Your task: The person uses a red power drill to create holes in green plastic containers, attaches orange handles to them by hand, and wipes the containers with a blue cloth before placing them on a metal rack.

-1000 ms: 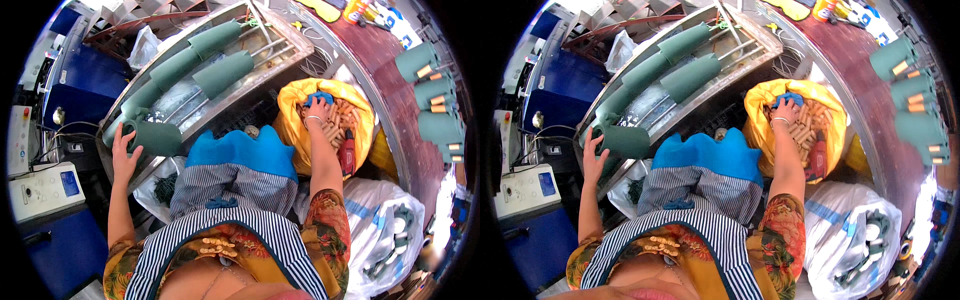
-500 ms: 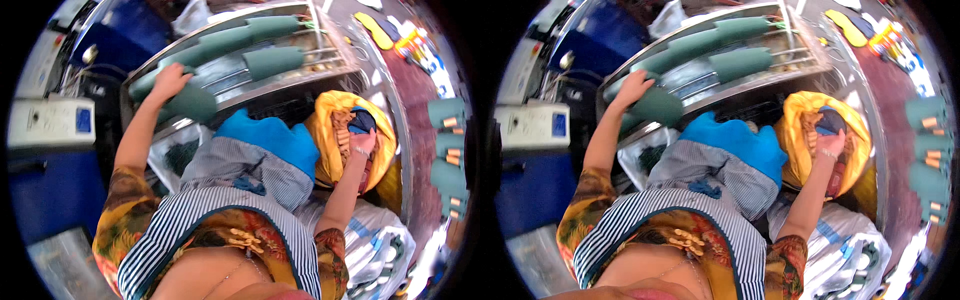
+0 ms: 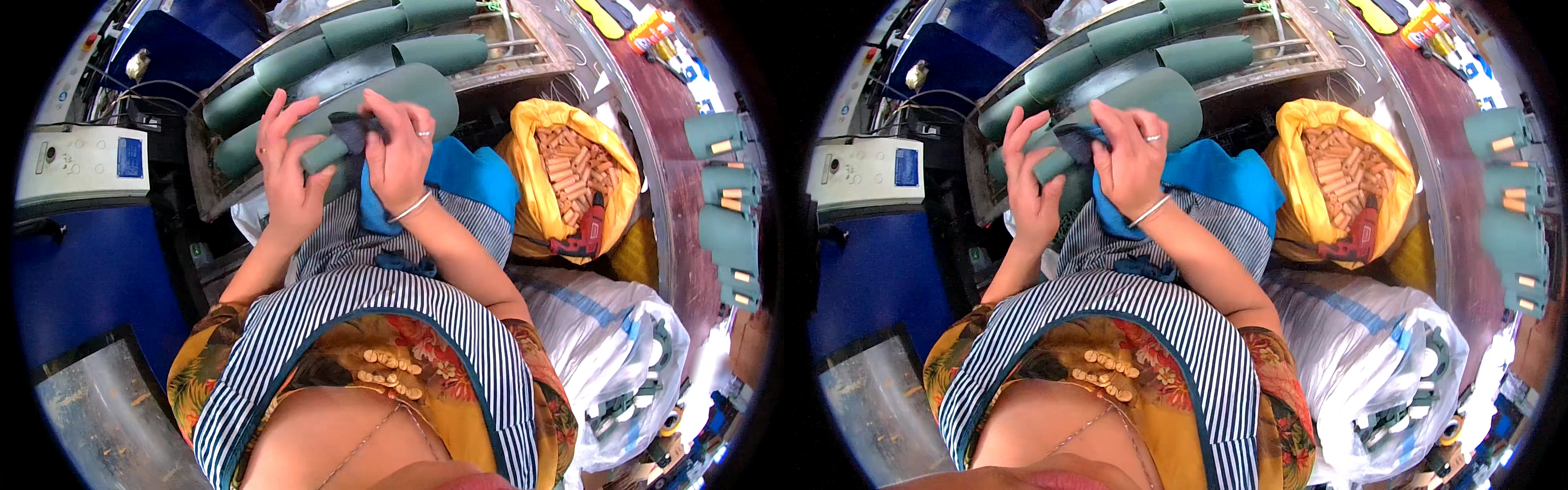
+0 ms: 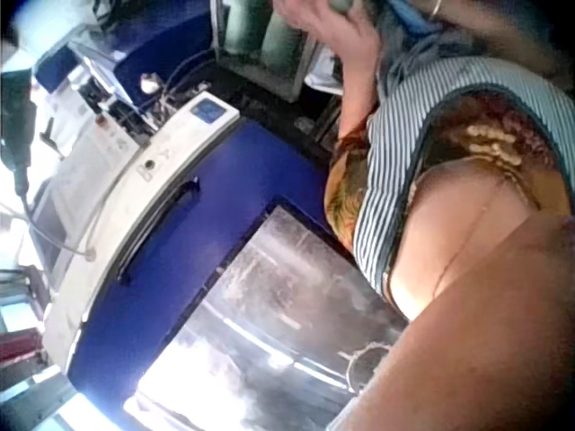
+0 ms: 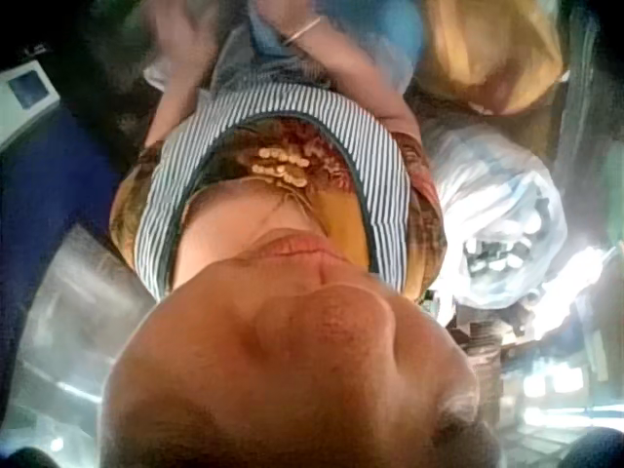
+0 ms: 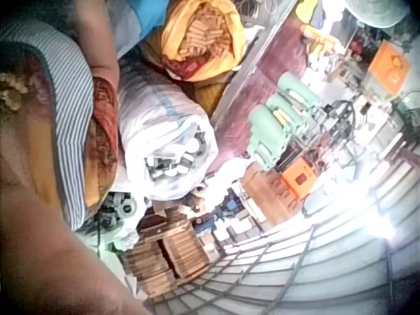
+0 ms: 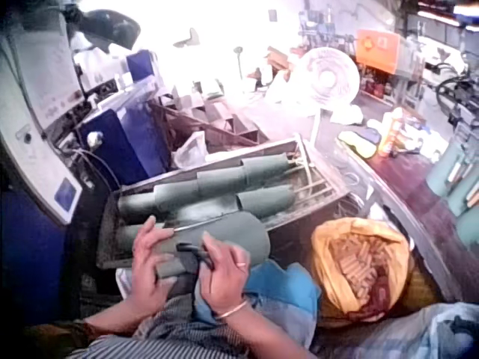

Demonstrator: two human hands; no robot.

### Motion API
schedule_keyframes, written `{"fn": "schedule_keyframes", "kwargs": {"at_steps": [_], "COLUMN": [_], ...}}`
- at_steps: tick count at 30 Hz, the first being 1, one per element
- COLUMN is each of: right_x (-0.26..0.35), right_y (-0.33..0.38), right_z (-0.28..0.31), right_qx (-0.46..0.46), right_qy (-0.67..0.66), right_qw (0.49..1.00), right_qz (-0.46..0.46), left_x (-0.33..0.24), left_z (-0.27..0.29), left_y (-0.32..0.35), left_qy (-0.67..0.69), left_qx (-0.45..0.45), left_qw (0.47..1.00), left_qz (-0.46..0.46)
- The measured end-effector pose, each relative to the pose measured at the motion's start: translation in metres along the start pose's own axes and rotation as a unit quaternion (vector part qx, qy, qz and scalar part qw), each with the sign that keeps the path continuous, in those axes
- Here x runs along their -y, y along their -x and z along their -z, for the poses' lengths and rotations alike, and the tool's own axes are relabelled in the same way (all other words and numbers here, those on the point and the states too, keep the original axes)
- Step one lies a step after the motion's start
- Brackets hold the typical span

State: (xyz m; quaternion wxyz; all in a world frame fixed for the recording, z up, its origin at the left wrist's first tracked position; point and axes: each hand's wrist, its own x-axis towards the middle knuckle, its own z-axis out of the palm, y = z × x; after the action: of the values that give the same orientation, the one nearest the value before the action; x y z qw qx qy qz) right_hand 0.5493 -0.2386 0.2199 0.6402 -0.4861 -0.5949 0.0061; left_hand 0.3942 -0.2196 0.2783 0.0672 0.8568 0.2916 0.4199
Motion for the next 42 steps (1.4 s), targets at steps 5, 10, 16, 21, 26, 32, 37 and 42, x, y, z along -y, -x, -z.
{"fn": "schedule_keyframes", "kwargs": {"at_steps": [5,10,16,21,26,32,37,42], "right_x": [-0.063,-0.128,-0.05,-0.012,-0.072,-0.103,-0.133,-0.145], "right_y": [-0.033,-0.029,0.018,0.048,0.063,0.038,0.095,0.098], "right_z": [0.006,0.022,0.003,0.011,0.045,0.147,0.173,0.227], "right_qx": [0.095,-0.127,-0.286,-0.146,0.07,0.189,0.229,0.156], "right_qy": [0.193,-0.103,-0.414,-0.678,-0.467,-0.433,-0.366,-0.48], "right_qw": [0.97,0.925,0.719,0.481,0.851,0.797,0.828,0.63], "right_qz": [-0.115,-0.343,-0.479,-0.536,-0.232,-0.376,-0.359,-0.591], "left_x": [-0.009,-0.006,0.006,0.01,0.064,0.041,-0.015,-0.026], "left_z": [0.01,-0.018,-0.071,-0.06,-0.05,-0.042,-0.035,-0.043], "left_y": [0.015,0.005,0.043,0.032,0.075,0.036,-0.011,-0.003], "left_qy": [-0.141,0.013,0.571,0.583,0.593,0.639,0.303,0.089], "left_qx": [0.093,-0.09,-0.17,-0.075,0.113,0.117,0.101,0.104], "left_qw": [0.965,0.995,0.644,0.451,0.535,0.591,0.947,0.946], "left_qz": [-0.199,-0.027,0.48,0.671,0.591,0.477,-0.036,-0.295]}}
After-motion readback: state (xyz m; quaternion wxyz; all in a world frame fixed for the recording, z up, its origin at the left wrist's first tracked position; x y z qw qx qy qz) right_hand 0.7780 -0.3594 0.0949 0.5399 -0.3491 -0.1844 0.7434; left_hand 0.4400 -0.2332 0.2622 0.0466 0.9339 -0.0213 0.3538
